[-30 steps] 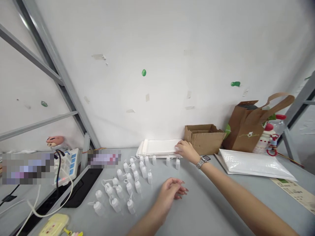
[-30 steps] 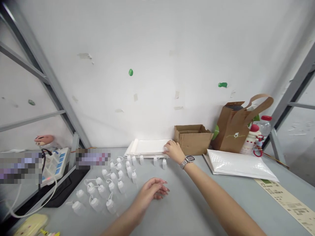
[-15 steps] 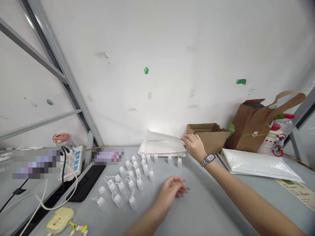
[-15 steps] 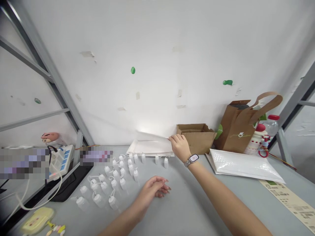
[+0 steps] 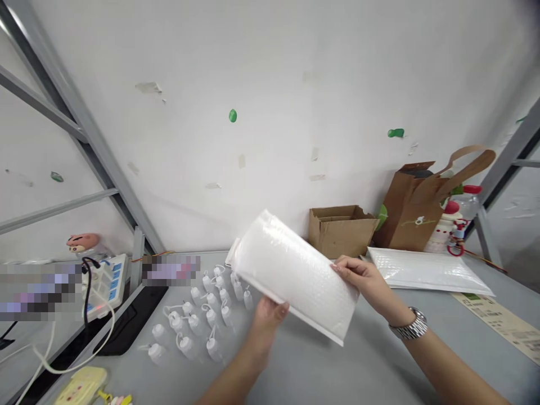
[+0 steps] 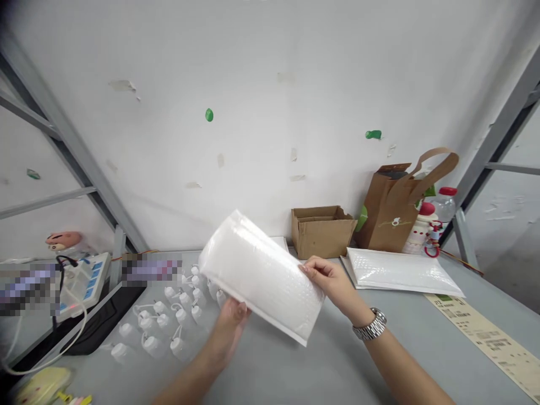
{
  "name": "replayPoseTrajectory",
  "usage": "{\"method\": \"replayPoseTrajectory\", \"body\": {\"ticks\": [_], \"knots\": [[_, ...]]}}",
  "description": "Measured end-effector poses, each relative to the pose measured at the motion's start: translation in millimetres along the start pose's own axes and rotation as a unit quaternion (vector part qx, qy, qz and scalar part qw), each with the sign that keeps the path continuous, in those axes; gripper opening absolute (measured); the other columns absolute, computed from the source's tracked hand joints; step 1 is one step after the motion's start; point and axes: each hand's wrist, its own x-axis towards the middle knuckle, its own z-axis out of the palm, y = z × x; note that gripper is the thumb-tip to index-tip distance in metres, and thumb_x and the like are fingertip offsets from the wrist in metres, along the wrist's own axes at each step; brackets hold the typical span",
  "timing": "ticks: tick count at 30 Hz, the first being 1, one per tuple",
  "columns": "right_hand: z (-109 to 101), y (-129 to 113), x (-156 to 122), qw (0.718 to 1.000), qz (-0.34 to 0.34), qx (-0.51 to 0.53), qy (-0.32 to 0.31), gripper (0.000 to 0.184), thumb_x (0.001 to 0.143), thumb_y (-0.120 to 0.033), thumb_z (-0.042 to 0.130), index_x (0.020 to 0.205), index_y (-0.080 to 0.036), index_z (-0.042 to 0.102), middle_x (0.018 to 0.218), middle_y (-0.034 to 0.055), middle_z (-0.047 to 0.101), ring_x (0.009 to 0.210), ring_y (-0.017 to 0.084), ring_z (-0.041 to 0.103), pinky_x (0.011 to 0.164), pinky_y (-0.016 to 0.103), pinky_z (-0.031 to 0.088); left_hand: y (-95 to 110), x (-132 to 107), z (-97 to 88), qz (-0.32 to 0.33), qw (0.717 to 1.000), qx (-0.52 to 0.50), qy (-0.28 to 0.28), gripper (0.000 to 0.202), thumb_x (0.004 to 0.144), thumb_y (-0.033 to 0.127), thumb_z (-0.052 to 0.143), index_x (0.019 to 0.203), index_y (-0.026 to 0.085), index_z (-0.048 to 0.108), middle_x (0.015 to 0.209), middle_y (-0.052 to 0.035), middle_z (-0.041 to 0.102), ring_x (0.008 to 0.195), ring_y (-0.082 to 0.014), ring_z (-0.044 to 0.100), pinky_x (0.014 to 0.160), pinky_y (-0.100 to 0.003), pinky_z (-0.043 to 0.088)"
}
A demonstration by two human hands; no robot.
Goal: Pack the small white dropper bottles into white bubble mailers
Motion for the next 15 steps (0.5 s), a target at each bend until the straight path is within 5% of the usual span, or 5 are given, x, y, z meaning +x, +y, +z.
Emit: {"method": "replayPoseTrajectory", "body": {"ticks": [3,7,15], "knots": [[2.3,10.3,-6.2,0.993,0.055,0.03,-0.102,0.036,0.079,-0.047,0.055,0.059,-0.017,0.048,0.063,-0.0034,0.042,0.058,0.009,0.038,0.054,0.023,0.031,2.0,-2.0,1.1,-0.023,0.996,-0.021,0.087,0.068,0.059,0.045,0.074,0.118,0.022,0.05,0.122,-0.0093,0.057,0.118,-0.0261,0.046,0.099,-0.037,0.036],[11.5,4.8,-13.0,0.972,0.088,0.038,-0.214,0.028,0.074,-0.044,0.063,0.072,-0.017,0.056,0.066,-0.0027,0.048,0.061,0.01,0.043,0.056,0.023,0.034,2.2,-2.3,5.6,-0.018,0.995,0.0,0.1,0.072,0.059,0.034,0.077,0.123,0.019,0.047,0.117,-0.0098,0.06,0.115,-0.0278,0.049,0.098,-0.039,0.039],[28.0,-4.7,-22.3,0.973,0.07,0.036,-0.215,0.029,0.076,-0.044,0.061,0.083,-0.016,0.064,0.077,0.0011,0.057,0.071,0.014,0.049,0.064,0.025,0.04,-3.1,2.3,0.7,-0.082,0.991,0.042,0.101,0.06,0.054,0.035,0.079,0.107,0.012,0.06,0.1,-0.0124,0.068,0.098,-0.0321,0.06,0.086,-0.042,0.046]]}}
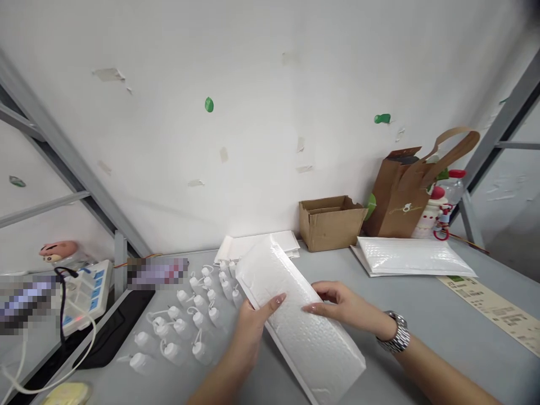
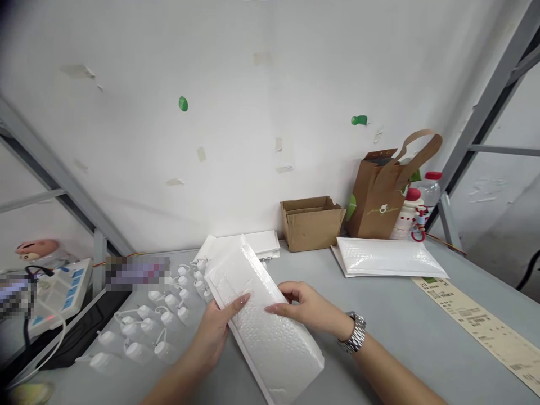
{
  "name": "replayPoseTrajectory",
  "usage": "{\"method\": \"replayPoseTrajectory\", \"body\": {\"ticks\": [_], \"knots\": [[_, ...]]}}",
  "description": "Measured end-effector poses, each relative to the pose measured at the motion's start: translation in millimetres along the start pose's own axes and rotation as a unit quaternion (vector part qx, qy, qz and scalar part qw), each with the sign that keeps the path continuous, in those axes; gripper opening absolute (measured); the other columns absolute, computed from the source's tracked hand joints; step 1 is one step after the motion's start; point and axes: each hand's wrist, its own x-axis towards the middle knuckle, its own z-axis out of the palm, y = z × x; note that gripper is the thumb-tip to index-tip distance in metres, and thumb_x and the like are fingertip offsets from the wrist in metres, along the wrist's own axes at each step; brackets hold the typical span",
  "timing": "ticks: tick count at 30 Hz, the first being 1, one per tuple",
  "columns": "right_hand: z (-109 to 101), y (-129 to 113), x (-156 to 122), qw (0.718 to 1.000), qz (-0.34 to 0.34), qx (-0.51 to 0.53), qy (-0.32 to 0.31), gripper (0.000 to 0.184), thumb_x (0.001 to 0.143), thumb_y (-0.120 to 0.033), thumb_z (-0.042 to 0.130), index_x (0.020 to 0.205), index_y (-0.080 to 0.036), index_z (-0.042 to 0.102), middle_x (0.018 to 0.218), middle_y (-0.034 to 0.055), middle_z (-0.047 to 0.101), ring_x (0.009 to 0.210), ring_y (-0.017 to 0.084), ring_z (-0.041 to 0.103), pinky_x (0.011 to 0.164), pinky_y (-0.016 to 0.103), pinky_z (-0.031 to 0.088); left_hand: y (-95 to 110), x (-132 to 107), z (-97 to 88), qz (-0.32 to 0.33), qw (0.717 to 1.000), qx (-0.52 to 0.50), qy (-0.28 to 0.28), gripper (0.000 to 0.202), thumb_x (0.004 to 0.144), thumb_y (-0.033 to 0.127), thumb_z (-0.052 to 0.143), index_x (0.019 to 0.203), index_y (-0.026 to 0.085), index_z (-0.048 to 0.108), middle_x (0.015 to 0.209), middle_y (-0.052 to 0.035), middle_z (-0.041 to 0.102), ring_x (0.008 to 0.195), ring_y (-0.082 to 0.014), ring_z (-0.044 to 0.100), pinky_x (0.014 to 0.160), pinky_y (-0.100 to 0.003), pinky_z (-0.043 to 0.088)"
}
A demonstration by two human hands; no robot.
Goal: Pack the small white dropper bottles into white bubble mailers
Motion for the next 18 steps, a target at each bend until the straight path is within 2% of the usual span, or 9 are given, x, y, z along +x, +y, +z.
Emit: {"method": "replayPoseTrajectory", "body": {"ticks": [2,6,8,11,14,16,18], "knots": [[-0.4,2.2,0.7,1.0,0.006,0.015,0.022,0.028,0.076,-0.043,0.061,0.08,-0.016,0.063,0.075,0.0004,0.055,0.067,0.012,0.048,0.059,0.024,0.039,-0.5,0.8,-1.1,-0.001,1.0,-0.002,-0.016,0.055,0.057,0.035,0.077,0.105,0.013,0.061,0.102,-0.0119,0.068,0.1,-0.03,0.059,0.089,-0.04,0.044],[-5.8,4.3,2.4,0.996,0.014,0.062,0.067,0.028,0.077,-0.044,0.059,0.077,-0.016,0.059,0.07,-0.001,0.052,0.062,0.01,0.046,0.055,0.022,0.036,1.9,-2.3,0.1,-0.002,0.993,-0.016,-0.12,0.046,0.063,0.035,0.073,0.101,0.012,0.063,0.105,-0.0122,0.067,0.102,-0.0277,0.058,0.093,-0.039,0.041],[-8.0,3.7,3.1,0.995,0.008,0.06,0.084,0.029,0.077,-0.045,0.059,0.072,-0.016,0.056,0.066,-0.0024,0.048,0.059,0.009,0.043,0.053,0.022,0.035,3.3,-3.5,0.8,0.006,0.989,-0.003,-0.148,0.041,0.062,0.032,0.074,0.096,0.011,0.065,0.102,-0.0123,0.068,0.099,-0.0276,0.059,0.091,-0.039,0.041],[-8.9,2.2,3.7,0.995,-0.01,0.01,0.094,0.031,0.078,-0.046,0.056,0.066,-0.017,0.052,0.064,-0.0031,0.044,0.059,0.01,0.041,0.053,0.023,0.034,3.6,-2.2,0.2,0.014,0.994,0.022,-0.111,0.038,0.056,0.03,0.078,0.088,0.01,0.067,0.095,-0.0119,0.07,0.094,-0.0285,0.062,0.087,-0.039,0.044],[-11.2,2.4,3.5,0.983,-0.041,-0.087,0.155,0.036,0.08,-0.048,0.052,0.06,-0.018,0.05,0.063,-0.0023,0.043,0.06,0.012,0.041,0.055,0.025,0.035,1.4,0.2,-1.4,0.003,0.999,0.032,-0.041,0.042,0.051,0.029,0.081,0.085,0.011,0.067,0.093,-0.0113,0.071,0.091,-0.0293,0.063,0.084,-0.04,0.046],[-15.6,2.5,2.3,0.965,-0.056,-0.136,0.216,0.036,0.08,-0.049,0.052,0.06,-0.019,0.052,0.063,-0.001,0.046,0.062,0.014,0.044,0.056,0.026,0.036,-0.5,0.8,-2.0,0.0,0.999,0.023,-0.036,0.042,0.053,0.032,0.08,0.088,0.011,0.067,0.096,-0.0116,0.07,0.093,-0.0289,0.062,0.086,-0.04,0.045],[-21.6,0.1,0.5,0.943,-0.078,-0.158,0.282,0.032,0.08,-0.047,0.052,0.064,-0.02,0.056,0.065,0.0001,0.05,0.063,0.015,0.046,0.056,0.026,0.036,-2.1,0.6,-2.1,0.008,0.998,0.002,-0.058,0.042,0.059,0.035,0.076,0.092,0.011,0.066,0.101,-0.0118,0.068,0.099,-0.0274,0.06,0.09,-0.038,0.043]]}}
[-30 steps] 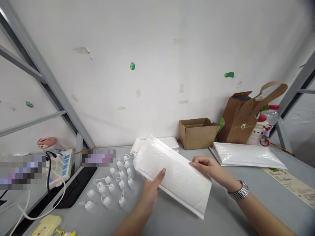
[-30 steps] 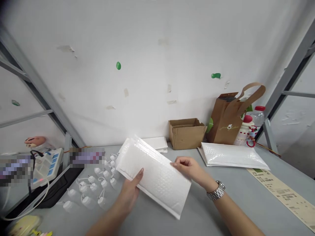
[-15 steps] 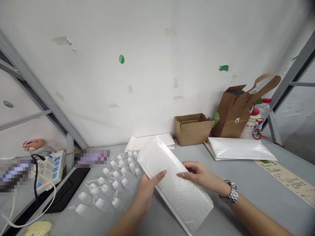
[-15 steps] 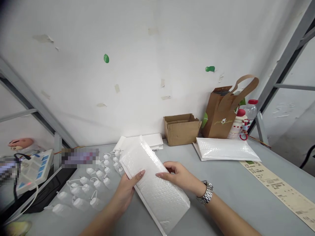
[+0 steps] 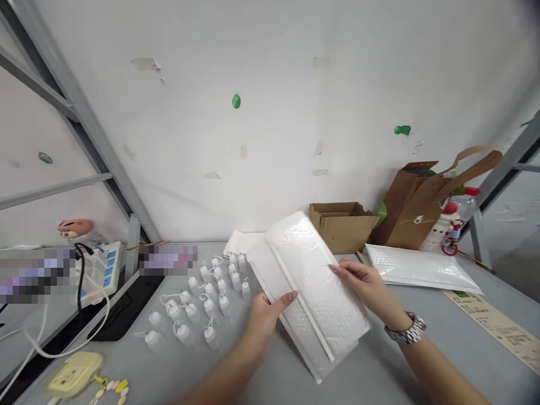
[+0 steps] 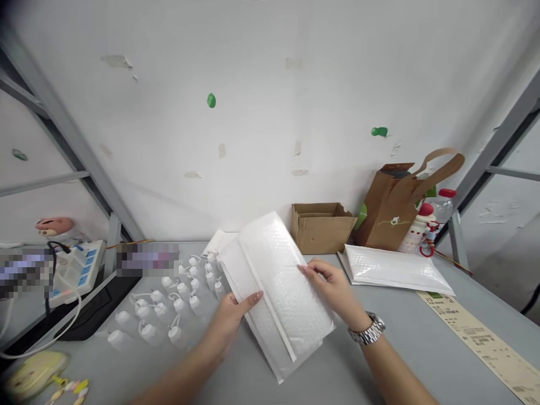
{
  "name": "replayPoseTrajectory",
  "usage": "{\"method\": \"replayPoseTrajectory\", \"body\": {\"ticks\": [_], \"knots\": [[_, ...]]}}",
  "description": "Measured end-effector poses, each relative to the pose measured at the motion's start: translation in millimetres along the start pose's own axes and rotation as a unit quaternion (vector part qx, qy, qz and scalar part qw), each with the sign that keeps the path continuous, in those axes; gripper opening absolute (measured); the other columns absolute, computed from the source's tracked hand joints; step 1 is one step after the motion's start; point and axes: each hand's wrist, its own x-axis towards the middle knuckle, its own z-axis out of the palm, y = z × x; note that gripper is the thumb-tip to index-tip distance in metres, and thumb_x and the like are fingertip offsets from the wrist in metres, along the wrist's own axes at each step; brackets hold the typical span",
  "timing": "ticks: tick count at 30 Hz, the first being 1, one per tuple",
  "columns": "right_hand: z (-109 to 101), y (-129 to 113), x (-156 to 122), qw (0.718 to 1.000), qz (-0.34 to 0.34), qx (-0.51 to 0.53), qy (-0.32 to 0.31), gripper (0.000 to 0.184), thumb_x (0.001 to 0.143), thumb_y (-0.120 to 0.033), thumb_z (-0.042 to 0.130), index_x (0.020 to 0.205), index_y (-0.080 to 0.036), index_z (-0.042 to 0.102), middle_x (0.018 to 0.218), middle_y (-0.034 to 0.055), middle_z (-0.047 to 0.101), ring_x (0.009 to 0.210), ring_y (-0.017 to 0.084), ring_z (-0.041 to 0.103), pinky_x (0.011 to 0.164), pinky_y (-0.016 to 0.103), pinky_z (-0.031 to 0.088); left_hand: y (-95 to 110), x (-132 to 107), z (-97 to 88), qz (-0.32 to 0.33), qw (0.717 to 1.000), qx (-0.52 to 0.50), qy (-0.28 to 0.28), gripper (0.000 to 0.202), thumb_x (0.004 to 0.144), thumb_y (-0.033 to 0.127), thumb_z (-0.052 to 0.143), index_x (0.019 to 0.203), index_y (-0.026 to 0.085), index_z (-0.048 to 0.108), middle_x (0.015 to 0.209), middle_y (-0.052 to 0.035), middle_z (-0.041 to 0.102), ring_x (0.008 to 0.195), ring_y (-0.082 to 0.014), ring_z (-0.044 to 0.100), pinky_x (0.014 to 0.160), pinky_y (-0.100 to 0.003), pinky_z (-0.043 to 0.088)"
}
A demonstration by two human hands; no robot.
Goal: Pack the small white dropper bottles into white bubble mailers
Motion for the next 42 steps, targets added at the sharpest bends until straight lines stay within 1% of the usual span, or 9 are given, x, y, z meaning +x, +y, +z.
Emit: {"method": "replayPoseTrajectory", "body": {"ticks": [4,8,14,17,21,28,33,38,42], "knots": [[-11.2,-15.2,9.8,0.98,-0.086,-0.04,0.177,0.022,0.082,-0.038,0.054,0.068,-0.021,0.057,0.067,0.0004,0.051,0.062,0.015,0.046,0.056,0.027,0.037,-1.4,-1.2,-0.3,0.002,1.0,0.003,-0.022,0.042,0.065,0.038,0.072,0.097,0.012,0.066,0.107,-0.0119,0.066,0.105,-0.0264,0.057,0.094,-0.037,0.04],[-5.3,-40.7,33.0,0.916,-0.25,-0.126,0.287,0.007,0.082,-0.026,0.056,0.081,-0.022,0.061,0.073,0.0029,0.057,0.069,0.017,0.052,0.065,0.032,0.043,-3.8,-1.4,-2.1,0.001,0.998,0.047,-0.045,0.041,0.065,0.04,0.071,0.094,0.012,0.067,0.104,-0.0127,0.067,0.102,-0.0287,0.058,0.093,-0.04,0.038],[29.4,-58.2,73.1,0.861,-0.409,-0.234,0.193,0.015,0.085,-0.019,0.05,0.095,-0.02,0.062,0.074,0.0056,0.061,0.07,0.017,0.056,0.061,0.031,0.047,-4.7,-0.3,-4.8,0.006,0.997,0.063,-0.033,0.037,0.063,0.043,0.071,0.086,0.015,0.068,0.095,-0.0107,0.07,0.098,-0.0332,0.059,0.089,-0.042,0.04],[39.0,-62.1,82.9,0.838,-0.442,-0.238,0.214,0.017,0.086,-0.017,0.049,0.099,-0.019,0.061,0.072,0.005,0.061,0.067,0.016,0.055,0.058,0.03,0.046,-3.6,0.0,-5.8,0.022,0.998,0.04,-0.039,0.034,0.064,0.043,0.07,0.088,0.018,0.069,0.096,-0.0078,0.07,0.101,-0.0332,0.057,0.09,-0.04,0.041],[43.5,-59.9,94.0,0.831,-0.417,-0.268,0.252,0.02,0.088,-0.019,0.047,0.102,-0.021,0.06,0.076,0.0058,0.062,0.069,0.017,0.055,0.06,0.031,0.044,-4.5,-0.2,-4.7,0.021,0.998,0.034,-0.044,0.034,0.066,0.042,0.069,0.09,0.018,0.069,0.101,-0.0074,0.069,0.104,-0.0316,0.057,0.091,-0.037,0.041],[59.5,-28.5,105.6,0.87,-0.303,-0.388,0.025,0.02,0.086,-0.028,0.051,0.1,-0.018,0.061,0.097,0.0117,0.061,0.084,0.023,0.056,0.072,0.038,0.043,-3.9,1.2,-0.5,-0.015,0.997,0.075,-0.02,0.043,0.061,0.044,0.072,0.089,0.011,0.067,0.101,-0.012,0.068,0.101,-0.0306,0.058,0.09,-0.039,0.04],[60.1,-35.9,54.7,0.959,-0.188,-0.212,0.025,0.027,0.089,-0.035,0.044,0.106,-0.021,0.059,0.097,0.0085,0.058,0.084,0.02,0.059,0.075,0.037,0.05,-5.3,-0.2,3.2,-0.008,0.998,0.06,-0.015,0.047,0.064,0.046,0.069,0.096,0.012,0.064,0.101,-0.0117,0.067,0.102,-0.0317,0.057,0.089,-0.04,0.041],[55.0,-49.4,2.3,0.987,-0.107,-0.099,-0.069,0.047,0.079,-0.043,0.058,0.123,-0.029,0.048,0.115,0.0079,0.051,0.1,0.023,0.055,0.082,0.04,0.051,-11.0,-13.0,7.4,0.063,0.986,0.088,-0.124,0.048,0.072,0.037,0.064,0.116,0.019,0.054,0.12,-0.0093,0.058,0.117,-0.0293,0.046,0.097,-0.04,0.035],[39.2,-39.5,-4.1,0.994,-0.034,0.003,-0.1,0.051,0.076,-0.041,0.061,0.124,-0.031,0.047,0.116,0.0073,0.049,0.095,0.02,0.056,0.077,0.037,0.053,-6.6,-22.3,8.4,0.106,0.966,0.143,-0.189,0.061,0.071,0.033,0.066,0.127,0.024,0.045,0.132,-0.0078,0.045,0.127,-0.0293,0.033,0.104,-0.042,0.027]]}}
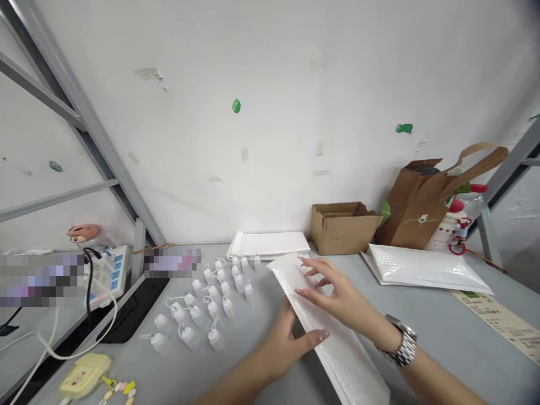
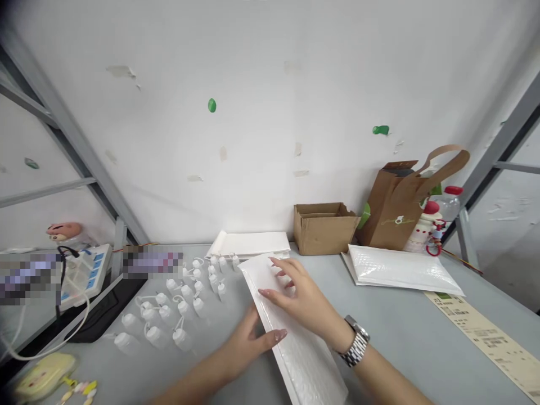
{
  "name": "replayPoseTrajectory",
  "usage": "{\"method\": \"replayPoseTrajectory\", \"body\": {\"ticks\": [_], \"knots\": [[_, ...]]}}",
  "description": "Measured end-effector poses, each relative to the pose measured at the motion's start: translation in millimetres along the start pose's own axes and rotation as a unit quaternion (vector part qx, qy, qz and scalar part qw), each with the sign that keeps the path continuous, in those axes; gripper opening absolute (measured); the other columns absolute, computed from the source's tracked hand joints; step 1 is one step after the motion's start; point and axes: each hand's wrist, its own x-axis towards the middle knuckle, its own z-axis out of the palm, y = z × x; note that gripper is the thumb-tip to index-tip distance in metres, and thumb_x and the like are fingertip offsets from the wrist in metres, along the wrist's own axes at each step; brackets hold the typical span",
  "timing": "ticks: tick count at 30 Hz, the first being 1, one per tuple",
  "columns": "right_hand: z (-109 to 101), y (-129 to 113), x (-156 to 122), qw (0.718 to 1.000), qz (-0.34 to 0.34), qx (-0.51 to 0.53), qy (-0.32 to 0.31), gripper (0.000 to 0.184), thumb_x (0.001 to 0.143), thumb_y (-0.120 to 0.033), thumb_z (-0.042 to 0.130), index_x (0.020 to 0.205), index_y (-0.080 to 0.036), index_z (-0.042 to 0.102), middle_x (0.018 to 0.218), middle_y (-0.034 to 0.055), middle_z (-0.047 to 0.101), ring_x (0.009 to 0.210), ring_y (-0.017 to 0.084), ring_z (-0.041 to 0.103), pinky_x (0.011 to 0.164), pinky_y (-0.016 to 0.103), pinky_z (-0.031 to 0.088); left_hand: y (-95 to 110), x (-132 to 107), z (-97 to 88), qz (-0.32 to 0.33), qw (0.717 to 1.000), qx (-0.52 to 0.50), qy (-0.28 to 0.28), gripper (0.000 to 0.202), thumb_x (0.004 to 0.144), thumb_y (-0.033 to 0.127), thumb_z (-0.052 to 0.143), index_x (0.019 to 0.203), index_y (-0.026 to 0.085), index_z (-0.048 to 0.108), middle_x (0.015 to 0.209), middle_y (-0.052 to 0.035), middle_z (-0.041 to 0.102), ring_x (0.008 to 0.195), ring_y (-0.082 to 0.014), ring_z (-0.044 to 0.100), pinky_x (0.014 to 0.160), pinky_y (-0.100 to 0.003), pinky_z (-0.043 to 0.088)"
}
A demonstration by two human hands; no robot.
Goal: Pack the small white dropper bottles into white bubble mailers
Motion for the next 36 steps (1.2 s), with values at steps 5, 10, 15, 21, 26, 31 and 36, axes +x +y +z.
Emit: {"method": "replayPoseTrajectory", "body": {"ticks": [5,10,15,21,26,31,36], "knots": [[-25.0,13.7,0.3,0.989,0.073,0.119,-0.041,0.045,0.074,-0.041,0.063,0.117,-0.029,0.054,0.109,0.0061,0.054,0.089,0.018,0.055,0.069,0.032,0.053,2.0,-2.9,-3.5,0.033,0.996,0.073,-0.049,0.067,0.064,0.039,0.071,0.126,0.025,0.048,0.138,-0.008,0.036,0.132,-0.0316,0.02,0.108,-0.043,0.016],[-19.3,15.8,-3.2,0.959,0.11,0.253,-0.066,0.038,0.077,-0.042,0.058,0.109,-0.022,0.059,0.082,0.0017,0.058,0.062,0.011,0.053,0.059,0.029,0.05,-11.9,3.8,-7.4,0.023,0.998,0.055,0.014,0.049,0.072,0.041,0.064,0.116,0.025,0.054,0.135,-0.0094,0.038,0.126,-0.0296,0.032,0.101,-0.04,0.031],[6.8,19.3,-6.6,0.935,0.109,0.311,-0.131,0.036,0.079,-0.046,0.055,0.103,-0.021,0.062,0.089,0.0036,0.064,0.081,0.016,0.057,0.074,0.032,0.047,-22.4,18.7,-8.8,-0.079,0.975,-0.094,0.184,0.056,0.054,0.038,0.078,0.095,0.021,0.044,0.105,-0.0076,0.058,0.094,-0.0235,0.059,0.079,-0.035,0.047],[18.0,38.1,-3.9,0.953,0.094,0.278,-0.077,0.029,0.077,-0.042,0.056,0.091,-0.018,0.064,0.077,0.0019,0.062,0.073,0.017,0.056,0.071,0.032,0.046,-11.1,22.8,-14.0,-0.161,0.937,-0.125,0.283,0.071,0.052,0.032,0.081,0.107,0.021,0.038,0.092,-0.0072,0.067,0.08,-0.0205,0.065,0.068,-0.029,0.049],[20.0,61.7,1.0,0.975,0.108,0.131,0.143,0.024,0.076,-0.035,0.053,0.094,-0.02,0.061,0.08,0.0022,0.054,0.072,0.016,0.053,0.067,0.03,0.045,-9.8,19.3,-15.9,-0.171,0.954,-0.083,0.231,0.062,0.06,0.031,0.077,0.111,0.018,0.044,0.096,-0.0093,0.068,0.087,-0.0238,0.064,0.074,-0.032,0.049],[22.6,83.9,8.4,0.978,0.1,0.09,0.159,0.04,0.071,-0.034,0.06,0.108,-0.021,0.056,0.091,0.0039,0.05,0.074,0.016,0.052,0.07,0.031,0.047,-12.3,14.1,-11.5,-0.181,0.978,-0.049,0.092,0.046,0.063,0.032,0.074,0.101,0.015,0.056,0.103,-0.01,0.067,0.098,-0.0259,0.06,0.083,-0.034,0.046],[27.3,96.7,20.4,0.985,0.124,0.08,0.086,0.054,0.066,-0.039,0.066,0.115,-0.021,0.053,0.09,0.0022,0.049,0.073,0.015,0.05,0.074,0.033,0.045,-12.2,12.5,-11.5,-0.2,0.977,-0.037,0.069,0.044,0.058,0.029,0.076,0.096,0.013,0.06,0.101,-0.0109,0.068,0.096,-0.027,0.061,0.084,-0.037,0.045]]}}
